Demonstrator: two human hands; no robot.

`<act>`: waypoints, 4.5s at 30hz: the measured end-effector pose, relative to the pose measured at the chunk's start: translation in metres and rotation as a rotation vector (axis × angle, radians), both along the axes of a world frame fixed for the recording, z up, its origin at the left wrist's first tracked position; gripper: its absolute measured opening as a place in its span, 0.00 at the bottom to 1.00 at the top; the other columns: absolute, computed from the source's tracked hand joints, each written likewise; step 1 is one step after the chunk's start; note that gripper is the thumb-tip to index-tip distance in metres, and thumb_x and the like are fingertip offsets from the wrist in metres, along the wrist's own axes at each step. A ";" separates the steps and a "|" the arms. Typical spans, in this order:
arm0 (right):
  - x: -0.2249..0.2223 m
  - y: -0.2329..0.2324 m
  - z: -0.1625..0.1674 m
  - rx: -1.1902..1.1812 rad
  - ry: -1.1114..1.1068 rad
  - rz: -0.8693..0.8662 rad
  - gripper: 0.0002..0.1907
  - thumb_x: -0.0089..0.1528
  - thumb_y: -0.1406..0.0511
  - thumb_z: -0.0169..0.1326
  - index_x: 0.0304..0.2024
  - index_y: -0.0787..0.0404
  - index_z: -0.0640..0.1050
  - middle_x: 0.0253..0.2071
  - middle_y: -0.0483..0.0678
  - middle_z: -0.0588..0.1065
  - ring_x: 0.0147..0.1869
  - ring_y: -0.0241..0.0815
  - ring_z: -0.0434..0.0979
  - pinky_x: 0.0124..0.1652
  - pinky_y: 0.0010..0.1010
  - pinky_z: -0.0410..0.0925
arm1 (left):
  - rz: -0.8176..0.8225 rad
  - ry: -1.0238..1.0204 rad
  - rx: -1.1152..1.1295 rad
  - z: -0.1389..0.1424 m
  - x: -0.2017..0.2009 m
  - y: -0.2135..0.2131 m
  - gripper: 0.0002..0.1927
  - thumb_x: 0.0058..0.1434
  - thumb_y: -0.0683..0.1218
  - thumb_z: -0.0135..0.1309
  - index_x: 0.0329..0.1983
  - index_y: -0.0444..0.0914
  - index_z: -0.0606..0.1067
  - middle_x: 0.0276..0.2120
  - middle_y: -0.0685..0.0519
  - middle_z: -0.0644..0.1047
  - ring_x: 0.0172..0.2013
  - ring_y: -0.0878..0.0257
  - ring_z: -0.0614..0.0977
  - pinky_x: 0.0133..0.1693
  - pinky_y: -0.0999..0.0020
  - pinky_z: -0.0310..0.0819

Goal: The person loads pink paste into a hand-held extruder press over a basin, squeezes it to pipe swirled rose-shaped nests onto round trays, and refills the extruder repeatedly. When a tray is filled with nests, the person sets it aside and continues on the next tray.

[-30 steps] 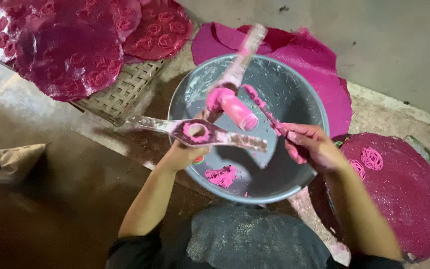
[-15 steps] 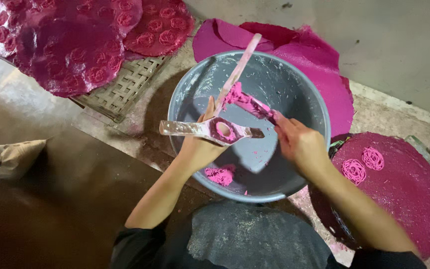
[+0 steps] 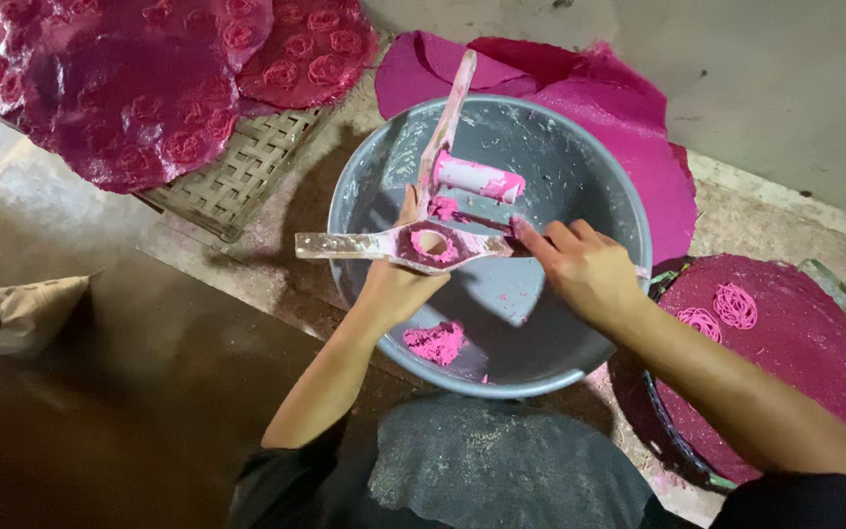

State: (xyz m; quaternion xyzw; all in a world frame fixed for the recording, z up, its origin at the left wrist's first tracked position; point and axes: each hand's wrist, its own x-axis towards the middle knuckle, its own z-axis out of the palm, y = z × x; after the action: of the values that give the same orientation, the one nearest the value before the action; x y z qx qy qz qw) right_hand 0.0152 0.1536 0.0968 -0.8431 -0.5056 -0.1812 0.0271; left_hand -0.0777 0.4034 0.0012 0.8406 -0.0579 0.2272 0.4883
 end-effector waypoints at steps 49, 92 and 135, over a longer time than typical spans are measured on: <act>-0.045 -0.001 -0.018 -0.711 1.177 -0.138 0.36 0.55 0.68 0.56 0.67 0.44 0.71 0.42 0.56 0.80 0.43 0.54 0.83 0.43 0.42 0.75 | 0.379 -0.102 -0.181 0.006 -0.041 0.030 0.24 0.64 0.34 0.61 0.60 0.36 0.68 0.45 0.50 0.77 0.42 0.60 0.80 0.45 0.70 0.76; -0.041 0.025 0.087 0.082 0.381 0.005 0.20 0.62 0.68 0.52 0.57 0.54 0.77 0.38 0.52 0.78 0.37 0.55 0.81 0.35 0.42 0.73 | 0.275 -0.045 0.196 0.019 -0.005 0.029 0.35 0.62 0.45 0.65 0.70 0.37 0.66 0.62 0.42 0.74 0.61 0.43 0.76 0.61 0.54 0.71; -0.042 0.073 0.118 -0.664 0.125 -0.066 0.10 0.62 0.63 0.49 0.44 0.54 0.76 0.36 0.48 0.79 0.37 0.48 0.83 0.29 0.41 0.76 | 0.028 0.115 0.413 0.006 -0.005 0.037 0.36 0.56 0.51 0.62 0.69 0.46 0.67 0.69 0.47 0.69 0.65 0.47 0.71 0.63 0.55 0.67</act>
State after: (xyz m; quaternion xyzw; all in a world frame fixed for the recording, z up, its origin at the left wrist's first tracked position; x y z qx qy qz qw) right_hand -0.0268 0.2261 0.2151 -0.8312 -0.5070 0.0449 -0.2238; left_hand -0.0829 0.4403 0.0071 0.9351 -0.0639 0.1689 0.3048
